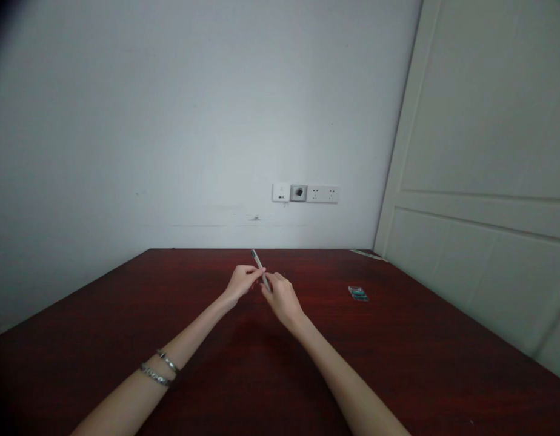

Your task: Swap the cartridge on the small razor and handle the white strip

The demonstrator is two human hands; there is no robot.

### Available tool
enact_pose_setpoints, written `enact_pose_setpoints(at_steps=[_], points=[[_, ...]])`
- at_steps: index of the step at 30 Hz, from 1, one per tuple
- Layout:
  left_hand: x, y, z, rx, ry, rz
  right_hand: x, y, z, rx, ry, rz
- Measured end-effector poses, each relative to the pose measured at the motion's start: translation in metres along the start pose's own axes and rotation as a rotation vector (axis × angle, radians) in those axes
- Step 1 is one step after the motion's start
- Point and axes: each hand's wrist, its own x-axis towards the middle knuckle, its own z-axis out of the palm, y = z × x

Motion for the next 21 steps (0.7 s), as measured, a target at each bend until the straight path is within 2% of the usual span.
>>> enact_pose_setpoints(at_steps=[4,8,14,17,21], points=[[0.001,0.001,-0.003,0.013,-0.012,-0.028,0.0,-0.004,-0.002,-0.023,-0.013,-0.002],[0.007,0.002,-0.013,0.064,-0.032,-0.065,0.006,0.001,-0.017,0.005,0.112,0.036],[0.024,-0.005,-0.02,0.426,-0.131,-0.07,0.013,0.039,-0.041,-0.013,0.245,0.183],[0.033,-0.011,-0.016,0.561,-0.21,-0.087,0.01,0.057,-0.042,-0.072,0.242,0.213],[0.042,-0.02,-0.011,0.603,-0.297,-0.125,0.006,0.069,-0.039,-0.132,0.199,0.244]])
